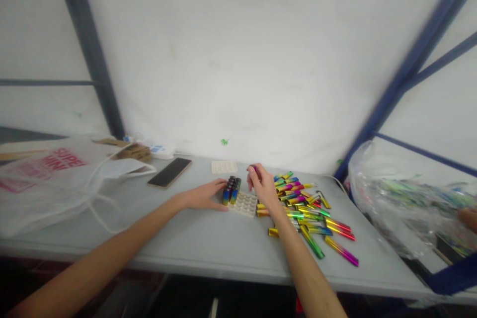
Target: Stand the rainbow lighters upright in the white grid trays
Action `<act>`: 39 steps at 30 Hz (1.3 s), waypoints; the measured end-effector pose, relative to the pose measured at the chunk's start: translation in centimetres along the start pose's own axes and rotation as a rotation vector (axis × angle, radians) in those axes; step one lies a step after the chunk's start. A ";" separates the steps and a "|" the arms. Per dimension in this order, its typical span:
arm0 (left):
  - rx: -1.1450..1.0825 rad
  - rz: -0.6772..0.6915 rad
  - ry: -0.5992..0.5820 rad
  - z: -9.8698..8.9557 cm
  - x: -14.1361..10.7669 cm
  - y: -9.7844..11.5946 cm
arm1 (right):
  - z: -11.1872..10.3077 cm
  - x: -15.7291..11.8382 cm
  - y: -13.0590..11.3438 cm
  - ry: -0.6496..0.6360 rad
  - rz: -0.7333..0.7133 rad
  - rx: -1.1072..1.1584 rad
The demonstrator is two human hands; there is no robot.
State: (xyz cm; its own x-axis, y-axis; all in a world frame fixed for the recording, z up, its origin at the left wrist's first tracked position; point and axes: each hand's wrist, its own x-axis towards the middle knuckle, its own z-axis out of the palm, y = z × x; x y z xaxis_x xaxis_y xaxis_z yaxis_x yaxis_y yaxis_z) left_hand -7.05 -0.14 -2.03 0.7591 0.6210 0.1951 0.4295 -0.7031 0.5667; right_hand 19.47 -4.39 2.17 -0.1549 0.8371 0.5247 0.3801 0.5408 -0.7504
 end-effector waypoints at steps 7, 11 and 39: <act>0.002 0.014 -0.001 0.0 0.0 0.1 | -1.0 -0.5 -3.0 -0.021 -0.214 -0.191; 0.003 0.013 -0.007 0.0 -0.1 0.1 | -0.7 -0.8 -2.5 -0.158 -0.171 -0.167; 0.006 0.020 -0.012 -0.1 -0.1 0.1 | 0.0 -1.0 -1.2 -0.389 -0.112 -0.181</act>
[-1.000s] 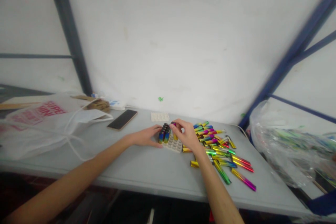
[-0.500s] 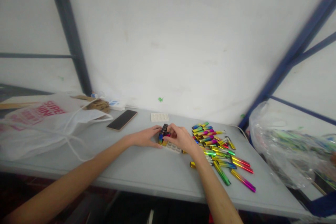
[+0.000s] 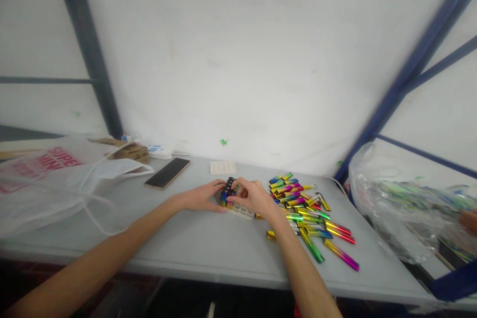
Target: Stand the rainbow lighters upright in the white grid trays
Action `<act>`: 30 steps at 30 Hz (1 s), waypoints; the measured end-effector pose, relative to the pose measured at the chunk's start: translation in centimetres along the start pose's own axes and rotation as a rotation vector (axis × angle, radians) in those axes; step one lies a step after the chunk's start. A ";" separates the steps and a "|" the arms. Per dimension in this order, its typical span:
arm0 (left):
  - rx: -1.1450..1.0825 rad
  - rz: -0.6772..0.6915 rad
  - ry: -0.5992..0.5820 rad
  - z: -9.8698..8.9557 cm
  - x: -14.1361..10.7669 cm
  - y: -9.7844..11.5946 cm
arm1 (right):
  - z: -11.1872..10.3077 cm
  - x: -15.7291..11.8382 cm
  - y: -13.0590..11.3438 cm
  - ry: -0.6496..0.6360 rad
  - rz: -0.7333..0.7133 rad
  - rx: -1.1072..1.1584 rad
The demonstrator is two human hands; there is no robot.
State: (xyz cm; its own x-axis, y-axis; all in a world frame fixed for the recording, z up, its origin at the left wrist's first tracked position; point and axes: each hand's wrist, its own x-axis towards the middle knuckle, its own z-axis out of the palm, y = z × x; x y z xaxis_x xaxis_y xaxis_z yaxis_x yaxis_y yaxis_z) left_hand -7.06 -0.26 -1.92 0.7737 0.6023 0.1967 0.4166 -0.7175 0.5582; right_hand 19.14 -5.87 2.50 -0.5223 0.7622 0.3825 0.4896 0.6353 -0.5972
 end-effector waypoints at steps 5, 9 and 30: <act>0.002 -0.007 0.009 -0.1 0.1 -0.1 | -1.4 0.1 1.5 0.197 0.023 -0.128; 0.002 -0.069 -0.020 -0.3 0.1 0.3 | -3.5 -0.4 5.1 0.403 0.131 -0.393; 0.041 -0.050 -0.009 -0.4 0.0 0.4 | -6.3 -2.5 8.2 -0.118 0.321 -0.472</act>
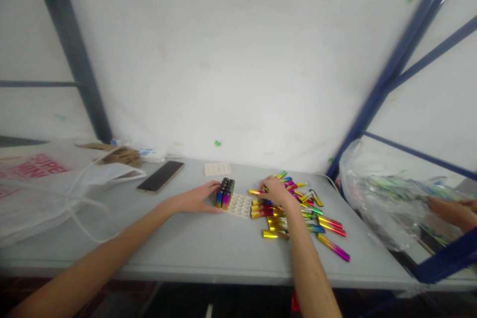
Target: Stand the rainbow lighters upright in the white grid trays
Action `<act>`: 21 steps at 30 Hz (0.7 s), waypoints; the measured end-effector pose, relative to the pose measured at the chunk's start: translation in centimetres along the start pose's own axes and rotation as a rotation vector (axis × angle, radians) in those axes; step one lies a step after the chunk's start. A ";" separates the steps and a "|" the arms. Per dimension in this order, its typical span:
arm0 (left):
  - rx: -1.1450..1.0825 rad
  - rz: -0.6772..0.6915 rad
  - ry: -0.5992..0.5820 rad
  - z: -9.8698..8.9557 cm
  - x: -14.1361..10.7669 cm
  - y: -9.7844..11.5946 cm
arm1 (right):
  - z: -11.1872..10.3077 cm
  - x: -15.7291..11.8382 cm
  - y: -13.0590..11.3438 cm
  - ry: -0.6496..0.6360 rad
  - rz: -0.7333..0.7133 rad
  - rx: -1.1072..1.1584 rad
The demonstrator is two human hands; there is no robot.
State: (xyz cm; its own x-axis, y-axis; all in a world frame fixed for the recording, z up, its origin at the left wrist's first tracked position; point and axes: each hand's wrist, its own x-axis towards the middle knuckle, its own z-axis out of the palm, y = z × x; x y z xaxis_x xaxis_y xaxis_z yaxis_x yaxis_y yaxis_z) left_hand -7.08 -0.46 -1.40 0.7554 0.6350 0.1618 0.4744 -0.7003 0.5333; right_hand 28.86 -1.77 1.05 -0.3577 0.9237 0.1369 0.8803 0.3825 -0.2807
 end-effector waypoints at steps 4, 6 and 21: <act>-0.016 -0.029 -0.011 -0.1 0.0 0.2 | 0.1 0.1 -1.5 0.178 0.064 0.135; -0.018 -0.027 -0.013 -0.2 0.1 0.3 | 0.1 0.3 -2.4 0.288 0.046 0.252; -0.022 0.009 0.000 0.3 0.3 -0.5 | 1.9 2.0 -7.5 0.449 0.031 1.440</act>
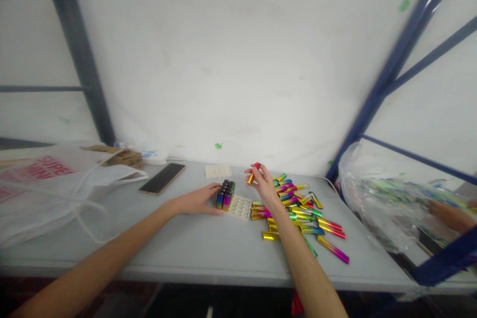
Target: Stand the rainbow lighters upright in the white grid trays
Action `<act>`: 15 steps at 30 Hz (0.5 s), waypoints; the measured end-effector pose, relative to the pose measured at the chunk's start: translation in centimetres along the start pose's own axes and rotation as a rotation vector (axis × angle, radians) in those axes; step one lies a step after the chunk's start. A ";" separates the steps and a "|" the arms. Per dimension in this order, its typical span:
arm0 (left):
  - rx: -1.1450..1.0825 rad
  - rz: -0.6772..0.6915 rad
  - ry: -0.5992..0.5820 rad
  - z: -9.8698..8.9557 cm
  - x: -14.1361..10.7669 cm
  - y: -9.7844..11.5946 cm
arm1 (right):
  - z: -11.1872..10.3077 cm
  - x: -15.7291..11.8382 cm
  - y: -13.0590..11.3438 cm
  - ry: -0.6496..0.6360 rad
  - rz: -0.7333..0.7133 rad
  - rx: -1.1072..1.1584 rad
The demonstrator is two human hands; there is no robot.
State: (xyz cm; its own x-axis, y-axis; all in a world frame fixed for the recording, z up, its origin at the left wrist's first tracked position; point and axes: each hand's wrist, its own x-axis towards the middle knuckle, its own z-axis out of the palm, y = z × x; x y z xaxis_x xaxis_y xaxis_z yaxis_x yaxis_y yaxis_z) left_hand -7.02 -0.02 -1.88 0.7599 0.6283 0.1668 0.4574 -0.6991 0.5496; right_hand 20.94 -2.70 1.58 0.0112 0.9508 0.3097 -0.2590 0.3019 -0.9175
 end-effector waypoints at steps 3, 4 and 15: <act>-0.001 -0.012 -0.007 0.0 0.0 0.1 | 0.5 -0.1 -0.1 0.000 -0.031 0.030; -0.001 -0.017 -0.009 -0.1 0.0 0.2 | 0.7 -0.1 -0.2 -0.002 -0.029 0.038; -0.021 -0.007 -0.012 -0.4 -0.1 0.6 | 0.9 0.0 0.9 0.043 0.136 0.021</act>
State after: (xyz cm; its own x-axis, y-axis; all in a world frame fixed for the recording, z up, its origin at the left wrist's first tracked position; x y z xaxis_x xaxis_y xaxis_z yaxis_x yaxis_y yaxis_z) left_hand -7.01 -0.38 -1.25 0.7620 0.6292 0.1528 0.4534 -0.6870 0.5679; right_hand 19.84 -2.52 0.99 0.0158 0.9851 0.1710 -0.2812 0.1685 -0.9447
